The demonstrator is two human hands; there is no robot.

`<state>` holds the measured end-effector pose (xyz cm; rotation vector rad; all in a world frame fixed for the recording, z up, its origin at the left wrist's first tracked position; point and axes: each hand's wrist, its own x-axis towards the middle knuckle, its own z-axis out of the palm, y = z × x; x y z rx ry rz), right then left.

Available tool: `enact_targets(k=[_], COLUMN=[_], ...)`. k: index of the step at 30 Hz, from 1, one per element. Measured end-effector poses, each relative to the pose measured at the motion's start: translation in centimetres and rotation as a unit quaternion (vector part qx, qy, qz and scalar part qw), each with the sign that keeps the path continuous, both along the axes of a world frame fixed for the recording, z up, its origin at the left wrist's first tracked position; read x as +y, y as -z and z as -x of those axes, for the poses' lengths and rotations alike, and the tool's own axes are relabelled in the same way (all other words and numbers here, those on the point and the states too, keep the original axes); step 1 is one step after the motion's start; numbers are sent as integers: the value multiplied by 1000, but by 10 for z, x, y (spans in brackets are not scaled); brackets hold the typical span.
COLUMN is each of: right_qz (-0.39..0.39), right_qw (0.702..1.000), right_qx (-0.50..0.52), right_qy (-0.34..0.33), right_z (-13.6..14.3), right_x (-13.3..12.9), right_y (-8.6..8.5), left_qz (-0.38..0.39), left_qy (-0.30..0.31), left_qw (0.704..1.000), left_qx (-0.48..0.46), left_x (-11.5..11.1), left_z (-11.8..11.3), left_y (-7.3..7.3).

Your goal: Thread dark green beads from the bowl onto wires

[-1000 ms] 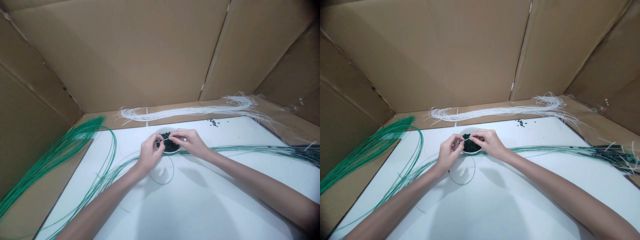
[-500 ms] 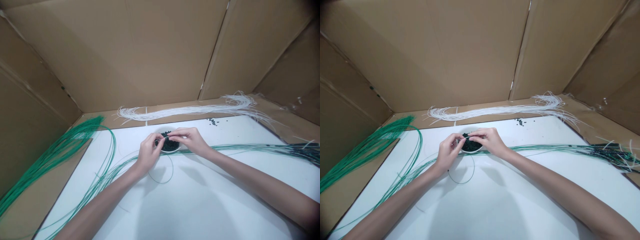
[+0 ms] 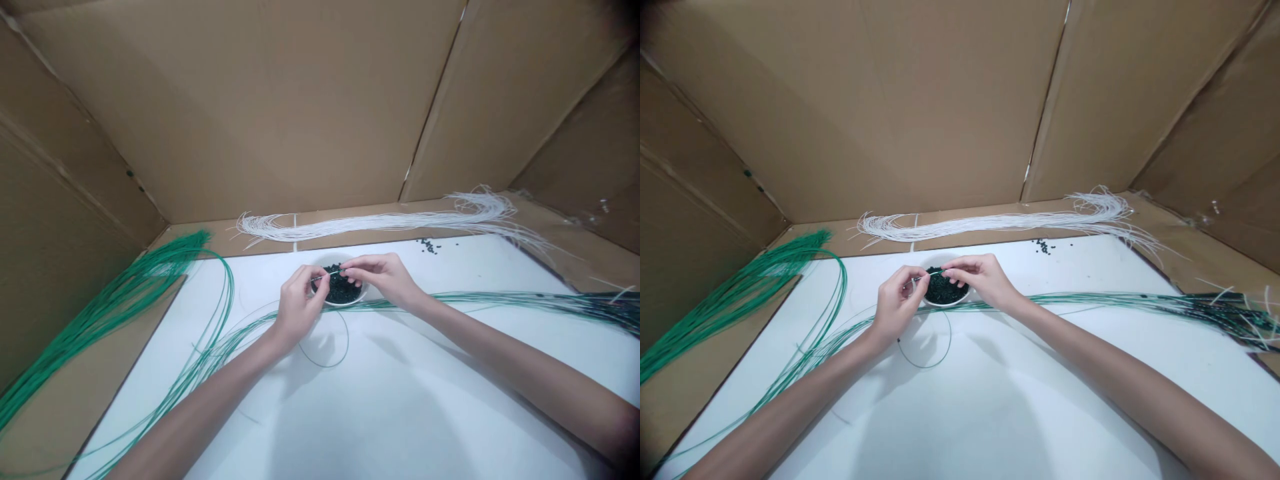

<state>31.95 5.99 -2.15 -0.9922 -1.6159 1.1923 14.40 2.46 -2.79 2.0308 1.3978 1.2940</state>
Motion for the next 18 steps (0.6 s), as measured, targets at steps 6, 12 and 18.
enact_targets(k=[6, 12, 18], right_qz=[5, -2, -2], right_qw=[1000, 1000, 999], right_qx=[16, 18, 19], right_qy=[12, 23, 31], right_z=[-1, -2, -2], right_x=[0, 1, 0], right_y=[0, 1, 1], left_qz=[-13, -16, -9], left_qy=[4, 4, 7], left_qw=[1000, 1000, 1000], left_qx=[-4, -9, -8], left_x=[-2, -2, -3], left_z=[0, -1, -2], left_y=[-2, -2, -3])
